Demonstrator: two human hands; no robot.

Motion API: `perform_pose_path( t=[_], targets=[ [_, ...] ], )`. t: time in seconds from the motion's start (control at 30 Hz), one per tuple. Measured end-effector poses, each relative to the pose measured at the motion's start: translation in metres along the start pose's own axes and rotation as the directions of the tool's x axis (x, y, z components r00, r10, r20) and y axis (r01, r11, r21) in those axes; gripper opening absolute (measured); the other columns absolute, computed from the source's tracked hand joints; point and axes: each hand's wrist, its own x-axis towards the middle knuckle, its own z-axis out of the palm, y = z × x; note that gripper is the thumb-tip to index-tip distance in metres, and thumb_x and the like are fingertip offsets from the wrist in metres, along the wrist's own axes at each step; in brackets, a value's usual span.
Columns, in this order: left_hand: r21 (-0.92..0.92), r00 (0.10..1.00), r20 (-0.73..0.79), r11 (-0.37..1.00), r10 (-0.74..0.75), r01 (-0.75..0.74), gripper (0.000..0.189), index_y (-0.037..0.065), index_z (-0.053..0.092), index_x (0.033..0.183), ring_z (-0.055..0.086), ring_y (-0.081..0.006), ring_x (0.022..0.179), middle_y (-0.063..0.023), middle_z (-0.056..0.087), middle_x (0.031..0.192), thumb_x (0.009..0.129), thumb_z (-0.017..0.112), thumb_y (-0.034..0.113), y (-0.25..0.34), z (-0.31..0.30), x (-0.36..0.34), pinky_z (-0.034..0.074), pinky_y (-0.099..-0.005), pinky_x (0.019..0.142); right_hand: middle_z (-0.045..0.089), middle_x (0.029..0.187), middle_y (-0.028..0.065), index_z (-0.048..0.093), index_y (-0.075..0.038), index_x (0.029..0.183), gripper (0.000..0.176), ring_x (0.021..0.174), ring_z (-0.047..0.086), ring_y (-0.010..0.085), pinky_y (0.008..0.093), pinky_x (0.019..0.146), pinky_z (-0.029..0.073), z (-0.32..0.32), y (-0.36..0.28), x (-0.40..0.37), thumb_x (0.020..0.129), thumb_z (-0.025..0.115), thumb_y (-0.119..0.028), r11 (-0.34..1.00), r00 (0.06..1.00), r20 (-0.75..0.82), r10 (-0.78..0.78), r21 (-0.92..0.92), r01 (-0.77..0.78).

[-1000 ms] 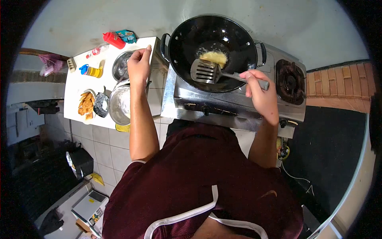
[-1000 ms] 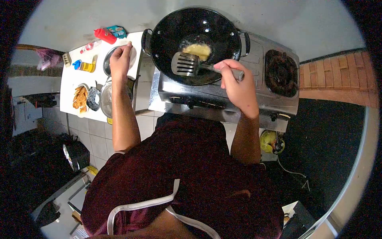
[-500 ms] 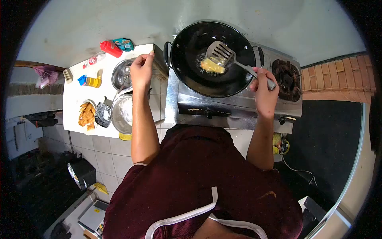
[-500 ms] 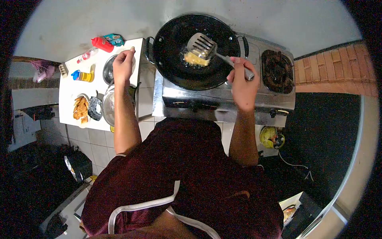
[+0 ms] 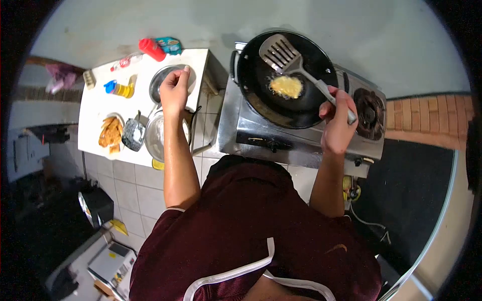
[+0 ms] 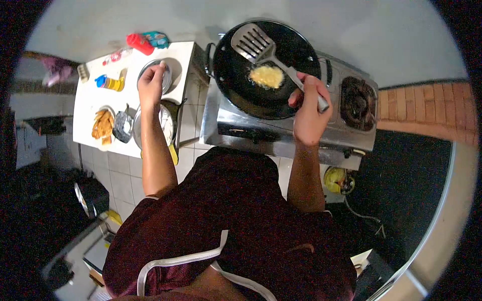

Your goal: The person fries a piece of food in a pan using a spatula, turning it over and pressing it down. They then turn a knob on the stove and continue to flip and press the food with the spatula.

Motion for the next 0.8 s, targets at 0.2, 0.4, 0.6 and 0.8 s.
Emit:
perform_pose_path(
  t=[0.2,0.4,0.6,0.8],
  targets=[
    [-0.007,0.975,-0.221,1.000,-0.026,0.025,0.027,0.000,0.064,0.084,0.045,-0.0044,0.064,0.0025,0.055,0.069,0.086,0.064,0.027,-0.027,-0.052,-0.031,0.035,-0.0198,0.057,0.061,0.080,0.0085,0.058,0.006,0.096,0.032,0.055,0.049,0.0092,0.0223,0.051,0.038,0.037,-0.008,-0.006,0.095,0.047,-0.024,0.992,0.986,0.149,-0.078,0.107,0.062],
    [-0.060,0.930,-0.339,0.990,-0.143,0.131,0.024,0.000,0.063,0.082,0.047,-0.0045,0.064,0.0014,0.058,0.070,0.087,0.063,0.024,-0.052,-0.115,-0.052,0.037,-0.0203,0.058,0.054,0.063,-0.0016,0.061,0.003,0.103,0.021,0.055,0.047,0.0044,0.0194,0.054,0.039,0.117,0.019,-0.050,0.091,0.053,-0.013,0.990,0.918,0.374,-0.134,0.000,0.144],
    [-0.125,0.924,-0.339,0.982,-0.175,0.140,0.023,0.001,0.062,0.083,0.046,-0.0045,0.065,0.0035,0.056,0.072,0.087,0.063,0.023,-0.073,-0.189,-0.049,0.036,-0.0194,0.059,0.063,0.075,0.0072,0.060,-0.003,0.111,0.024,0.064,0.060,0.0120,0.0257,0.060,0.047,0.214,0.117,-0.083,0.089,0.056,-0.012,0.934,0.862,0.502,-0.065,-0.274,0.230],
    [-0.114,0.914,-0.365,0.983,-0.178,0.146,0.023,0.001,0.062,0.084,0.042,-0.0030,0.062,0.0053,0.053,0.069,0.087,0.063,0.024,-0.100,-0.264,-0.046,0.032,-0.0190,0.054,0.063,0.087,0.0187,0.059,-0.004,0.112,0.029,0.077,0.061,0.0347,0.0372,0.067,0.047,0.279,0.207,-0.087,0.083,0.061,-0.008,0.675,0.597,0.716,-0.360,-0.242,0.697]
  ],
)
